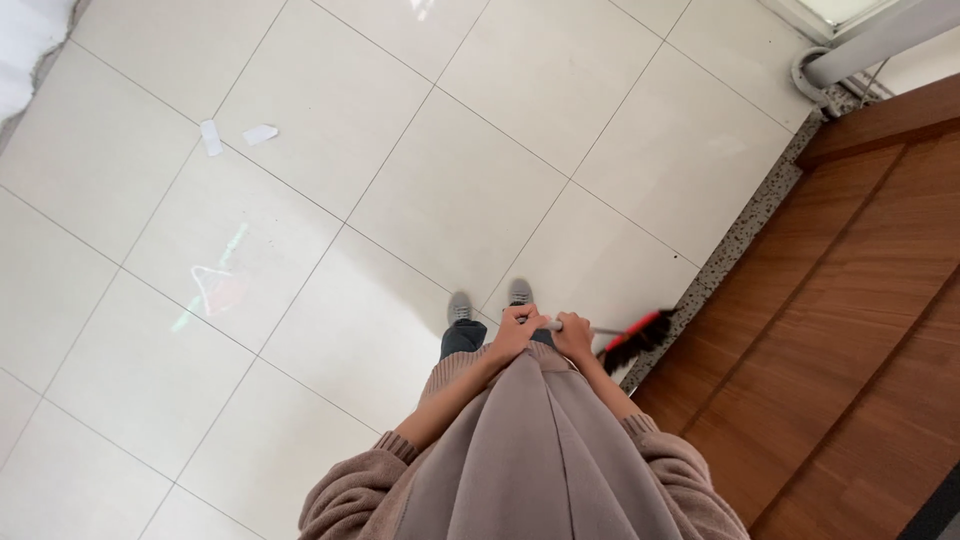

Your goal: Sweeping the indoor floor and outdoor entrance area of a shop.

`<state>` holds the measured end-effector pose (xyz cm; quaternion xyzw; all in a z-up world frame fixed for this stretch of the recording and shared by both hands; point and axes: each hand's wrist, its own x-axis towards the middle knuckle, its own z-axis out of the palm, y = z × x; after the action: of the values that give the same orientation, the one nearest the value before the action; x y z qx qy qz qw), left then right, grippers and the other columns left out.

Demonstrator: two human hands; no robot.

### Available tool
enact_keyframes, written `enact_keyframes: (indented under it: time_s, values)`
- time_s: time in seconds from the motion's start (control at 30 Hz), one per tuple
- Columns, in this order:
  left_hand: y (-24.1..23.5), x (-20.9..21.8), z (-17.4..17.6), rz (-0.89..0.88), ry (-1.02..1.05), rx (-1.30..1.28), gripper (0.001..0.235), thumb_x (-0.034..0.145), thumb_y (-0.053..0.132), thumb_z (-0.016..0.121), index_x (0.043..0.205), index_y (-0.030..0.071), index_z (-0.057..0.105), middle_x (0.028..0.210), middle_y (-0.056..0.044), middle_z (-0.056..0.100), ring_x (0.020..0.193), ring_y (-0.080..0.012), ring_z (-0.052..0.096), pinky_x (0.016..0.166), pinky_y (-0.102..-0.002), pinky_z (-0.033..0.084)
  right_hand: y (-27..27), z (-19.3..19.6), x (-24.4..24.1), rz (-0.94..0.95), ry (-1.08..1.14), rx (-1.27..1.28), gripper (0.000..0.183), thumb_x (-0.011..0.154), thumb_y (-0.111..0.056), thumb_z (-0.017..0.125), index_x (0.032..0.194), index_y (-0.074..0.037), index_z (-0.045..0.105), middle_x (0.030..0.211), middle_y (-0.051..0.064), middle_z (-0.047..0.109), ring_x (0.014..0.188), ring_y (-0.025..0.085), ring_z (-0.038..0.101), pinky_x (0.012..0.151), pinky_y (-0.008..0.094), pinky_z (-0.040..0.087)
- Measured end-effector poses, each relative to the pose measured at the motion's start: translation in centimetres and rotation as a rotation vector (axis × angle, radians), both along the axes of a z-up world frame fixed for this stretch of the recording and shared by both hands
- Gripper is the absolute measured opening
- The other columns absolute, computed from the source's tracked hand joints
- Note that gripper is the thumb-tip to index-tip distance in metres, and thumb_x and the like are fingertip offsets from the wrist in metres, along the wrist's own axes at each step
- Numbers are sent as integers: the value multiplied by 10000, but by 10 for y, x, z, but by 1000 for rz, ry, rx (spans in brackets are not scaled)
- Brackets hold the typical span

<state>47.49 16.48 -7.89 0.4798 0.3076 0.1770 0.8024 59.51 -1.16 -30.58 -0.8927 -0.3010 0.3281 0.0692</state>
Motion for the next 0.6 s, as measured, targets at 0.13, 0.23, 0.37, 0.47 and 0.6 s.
enact_keyframes:
  time_s: [0.13, 0.23, 0.37, 0.47, 0.6]
  values:
    - [28, -6, 62, 144, 71, 91, 434, 855, -47, 656, 614, 149, 354, 655, 74, 311, 612, -82, 311, 606, -274, 264, 73, 55, -9, 9, -23, 697, 131, 699, -38, 653, 792, -95, 582, 688, 163, 593, 748, 438, 633, 761, 520, 511]
    - [50, -33, 102, 205, 52, 256, 528, 926, -34, 685, 649, 175, 285, 619, 92, 207, 616, -55, 182, 603, -258, 232, 137, 121, -29, 73, 93, 895, 145, 739, -44, 654, 850, -128, 616, 722, 122, 607, 777, 408, 625, 812, 496, 491]
    - [60, -50, 145, 301, 180, 484, 578, 864, -73, 709, 570, 146, 262, 510, 36, 272, 542, -103, 261, 602, -254, 313, 205, 181, -55, 70, 435, 1076, 199, 948, -68, 693, 833, -71, 530, 759, 169, 557, 753, 432, 604, 802, 432, 498]
    - [68, -37, 159, 348, 173, 669, 581, 880, -50, 719, 572, 141, 265, 501, 14, 296, 495, -143, 304, 612, -260, 344, 251, 139, -72, 115, 566, 1109, 261, 1023, -193, 673, 836, -113, 508, 806, 96, 541, 785, 332, 593, 851, 381, 475]
    - [72, -14, 142, 270, 111, 936, 527, 841, -37, 738, 579, 139, 316, 508, -1, 345, 487, -198, 398, 699, -321, 405, 289, 48, -76, 138, 657, 1099, 208, 939, -132, 755, 857, -92, 568, 1004, 188, 703, 951, 355, 674, 884, 424, 506]
